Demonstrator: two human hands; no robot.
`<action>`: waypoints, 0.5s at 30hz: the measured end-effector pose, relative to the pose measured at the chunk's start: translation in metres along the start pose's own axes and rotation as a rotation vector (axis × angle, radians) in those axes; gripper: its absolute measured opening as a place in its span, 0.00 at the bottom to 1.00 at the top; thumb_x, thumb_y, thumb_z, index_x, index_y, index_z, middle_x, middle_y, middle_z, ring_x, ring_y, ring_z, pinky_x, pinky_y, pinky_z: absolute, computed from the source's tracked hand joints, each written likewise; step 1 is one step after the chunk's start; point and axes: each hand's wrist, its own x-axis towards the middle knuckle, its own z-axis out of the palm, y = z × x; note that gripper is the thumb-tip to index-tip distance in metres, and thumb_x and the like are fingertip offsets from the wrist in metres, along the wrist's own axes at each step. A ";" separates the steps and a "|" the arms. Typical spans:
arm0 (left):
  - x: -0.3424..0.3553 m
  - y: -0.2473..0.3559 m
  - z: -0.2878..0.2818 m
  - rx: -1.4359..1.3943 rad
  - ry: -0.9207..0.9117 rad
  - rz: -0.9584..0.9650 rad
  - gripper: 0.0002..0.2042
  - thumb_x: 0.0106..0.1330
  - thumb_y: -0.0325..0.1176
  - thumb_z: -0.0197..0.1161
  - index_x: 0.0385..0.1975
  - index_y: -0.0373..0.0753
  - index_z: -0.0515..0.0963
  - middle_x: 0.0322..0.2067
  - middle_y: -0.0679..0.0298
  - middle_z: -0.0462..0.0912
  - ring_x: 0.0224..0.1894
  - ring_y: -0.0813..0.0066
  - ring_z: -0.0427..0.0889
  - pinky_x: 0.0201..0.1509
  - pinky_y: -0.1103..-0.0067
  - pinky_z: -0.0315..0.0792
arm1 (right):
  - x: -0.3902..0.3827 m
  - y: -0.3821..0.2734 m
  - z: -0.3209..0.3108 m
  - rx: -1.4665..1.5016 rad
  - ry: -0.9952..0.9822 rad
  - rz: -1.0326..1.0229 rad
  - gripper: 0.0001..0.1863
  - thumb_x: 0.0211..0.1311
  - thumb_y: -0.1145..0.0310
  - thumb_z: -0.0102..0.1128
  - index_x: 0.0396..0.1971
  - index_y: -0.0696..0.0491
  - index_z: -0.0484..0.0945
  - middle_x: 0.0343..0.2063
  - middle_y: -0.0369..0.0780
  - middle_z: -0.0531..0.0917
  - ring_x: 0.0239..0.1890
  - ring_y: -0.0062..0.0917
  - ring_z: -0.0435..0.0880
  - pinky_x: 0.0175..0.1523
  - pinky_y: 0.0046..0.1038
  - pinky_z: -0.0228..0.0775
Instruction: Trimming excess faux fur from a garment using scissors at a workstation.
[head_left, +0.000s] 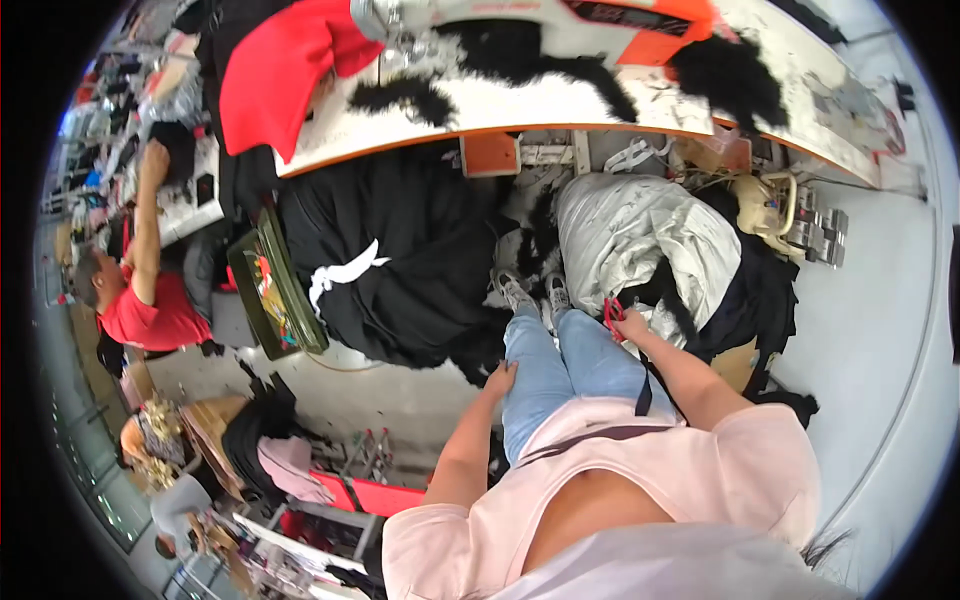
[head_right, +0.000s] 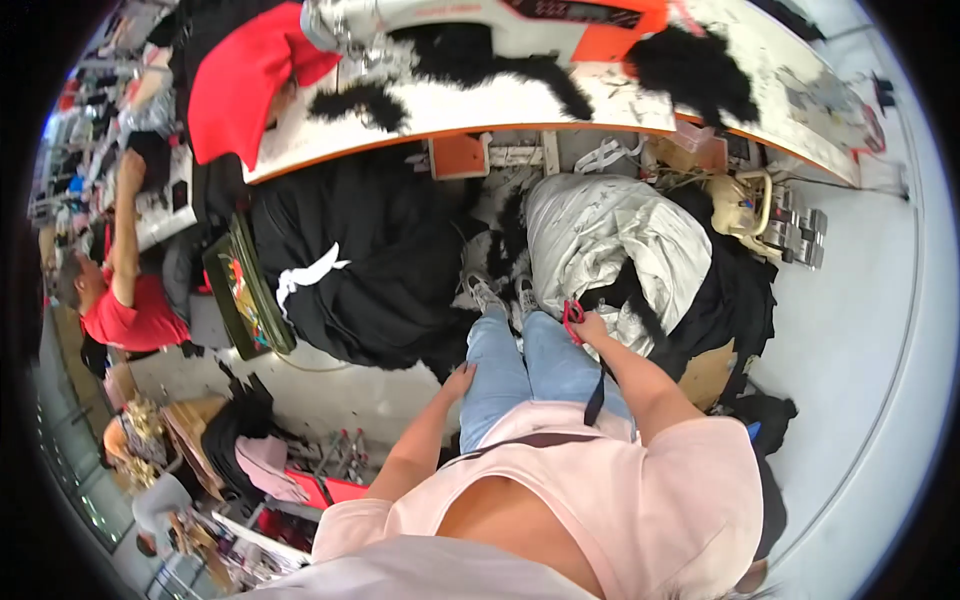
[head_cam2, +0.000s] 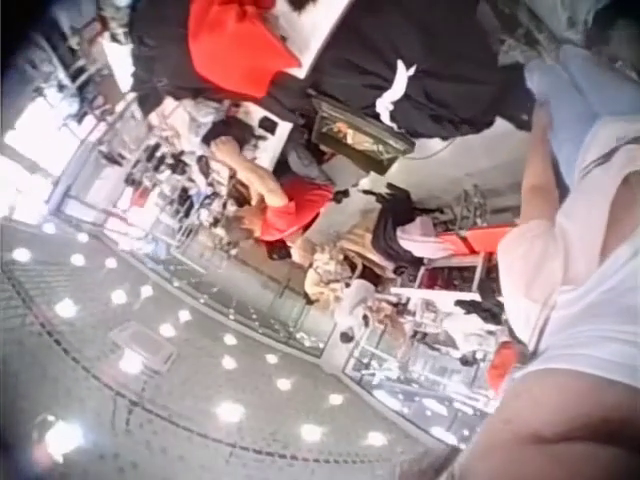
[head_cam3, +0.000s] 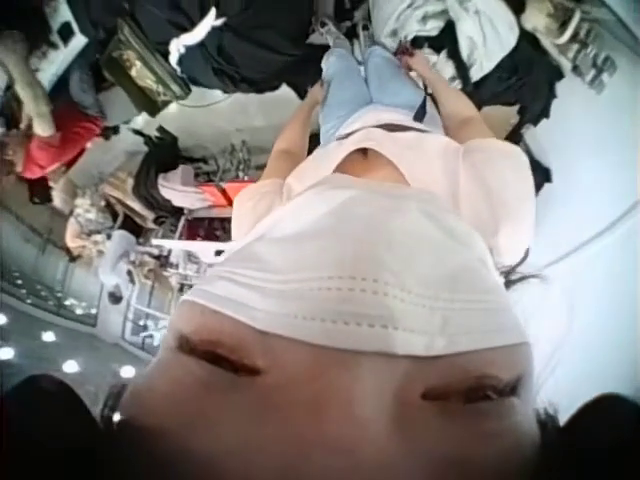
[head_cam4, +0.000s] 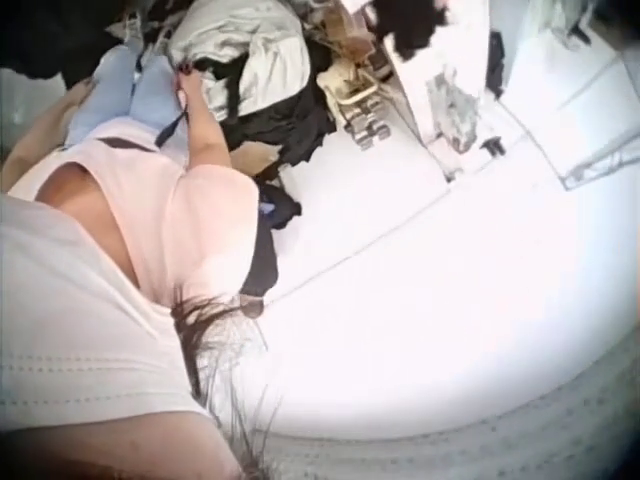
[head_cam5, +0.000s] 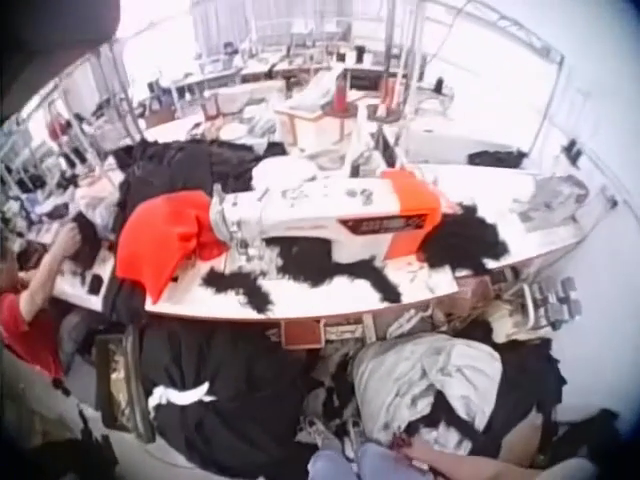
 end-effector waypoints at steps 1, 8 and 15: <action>-0.008 -0.002 -0.008 0.028 0.065 -0.016 0.29 0.66 0.50 0.48 0.56 0.29 0.68 0.49 0.40 0.75 0.54 0.48 0.73 0.58 0.65 0.67 | -0.009 -0.011 -0.011 -0.197 0.109 -0.098 0.22 0.41 0.53 0.69 0.28 0.58 0.79 0.22 0.48 0.82 0.28 0.40 0.83 0.37 0.36 0.75; -0.066 0.077 -0.130 0.050 0.270 0.338 0.16 0.64 0.39 0.54 0.42 0.34 0.78 0.41 0.49 0.81 0.46 0.53 0.79 0.50 0.66 0.72 | -0.051 -0.099 -0.027 -0.427 0.321 -0.439 0.23 0.41 0.53 0.70 0.27 0.59 0.78 0.22 0.48 0.81 0.26 0.36 0.83 0.34 0.35 0.74; -0.078 0.208 -0.176 -0.125 0.257 0.587 0.23 0.66 0.50 0.53 0.39 0.33 0.79 0.32 0.52 0.82 0.36 0.61 0.82 0.43 0.70 0.73 | -0.123 -0.218 0.030 0.136 0.028 -0.660 0.18 0.54 0.71 0.66 0.39 0.61 0.68 0.23 0.38 0.78 0.22 0.20 0.77 0.28 0.21 0.69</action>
